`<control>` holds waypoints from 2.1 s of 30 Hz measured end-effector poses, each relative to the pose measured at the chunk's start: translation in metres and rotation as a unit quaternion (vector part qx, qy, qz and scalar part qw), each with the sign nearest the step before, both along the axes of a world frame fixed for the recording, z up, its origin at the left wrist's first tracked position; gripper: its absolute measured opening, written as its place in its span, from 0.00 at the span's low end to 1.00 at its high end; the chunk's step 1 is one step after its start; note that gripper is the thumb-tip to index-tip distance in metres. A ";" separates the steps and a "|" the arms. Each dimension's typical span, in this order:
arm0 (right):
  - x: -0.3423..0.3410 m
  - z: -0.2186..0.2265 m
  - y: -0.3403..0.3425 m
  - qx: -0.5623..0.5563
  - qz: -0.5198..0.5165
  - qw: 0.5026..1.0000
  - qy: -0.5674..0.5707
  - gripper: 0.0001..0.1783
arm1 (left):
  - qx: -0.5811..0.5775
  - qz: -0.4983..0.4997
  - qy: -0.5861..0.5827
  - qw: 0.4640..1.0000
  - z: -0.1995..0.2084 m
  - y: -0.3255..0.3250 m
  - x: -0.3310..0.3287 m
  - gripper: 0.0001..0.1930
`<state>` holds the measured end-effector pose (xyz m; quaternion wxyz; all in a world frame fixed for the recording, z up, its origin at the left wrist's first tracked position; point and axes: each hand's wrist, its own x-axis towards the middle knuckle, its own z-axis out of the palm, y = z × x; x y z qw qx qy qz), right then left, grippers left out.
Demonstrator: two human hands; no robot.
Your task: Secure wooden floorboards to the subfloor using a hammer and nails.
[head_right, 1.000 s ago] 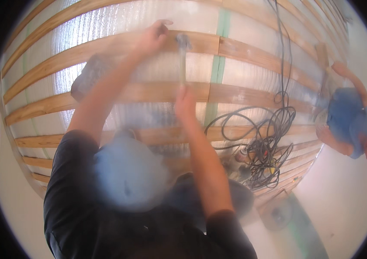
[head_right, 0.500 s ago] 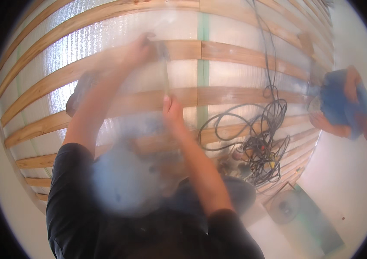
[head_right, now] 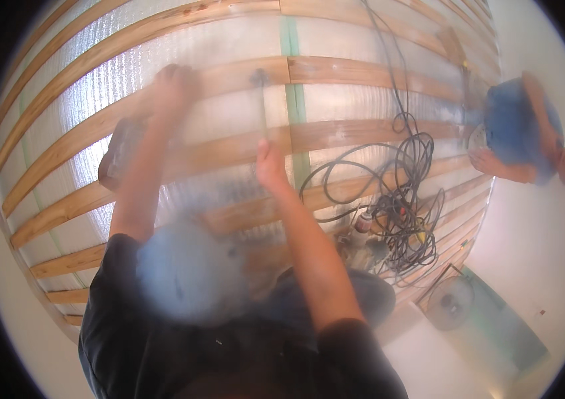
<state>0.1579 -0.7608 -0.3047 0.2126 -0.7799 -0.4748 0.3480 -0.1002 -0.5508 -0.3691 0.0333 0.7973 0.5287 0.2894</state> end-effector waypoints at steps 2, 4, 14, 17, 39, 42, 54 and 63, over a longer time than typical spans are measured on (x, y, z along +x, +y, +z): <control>-0.004 -0.008 -0.005 0.000 -0.018 0.999 0.030 0.33 | -0.091 0.079 0.065 0.991 0.018 -0.008 0.006 0.12; -0.018 -0.006 -0.004 0.005 -0.021 0.999 0.034 0.33 | -0.073 0.078 0.067 0.992 0.024 -0.009 -0.002 0.13; -0.021 -0.003 -0.010 -0.020 -0.025 0.998 0.047 0.32 | -0.076 0.081 0.063 0.992 0.025 -0.012 -0.005 0.12; -0.018 -0.004 -0.008 -0.022 -0.026 0.999 0.041 0.32 | -0.089 0.090 0.073 0.989 0.023 -0.009 0.001 0.12; 0.013 -0.027 -0.007 -0.014 0.002 0.997 0.079 0.31 | -0.214 0.221 -0.114 0.945 0.162 -0.103 -0.165 0.10; 0.016 -0.033 -0.008 -0.003 -0.003 0.996 0.087 0.30 | -0.224 0.214 -0.120 0.943 0.171 -0.107 -0.135 0.10; 0.039 -0.045 -0.015 0.033 0.015 0.999 -0.033 0.33 | -0.249 0.141 -0.153 0.946 0.184 -0.102 -0.104 0.12; 0.008 -0.003 -0.001 -0.022 0.005 1.000 0.002 0.34 | -0.288 0.010 -0.173 0.942 0.163 -0.060 -0.036 0.17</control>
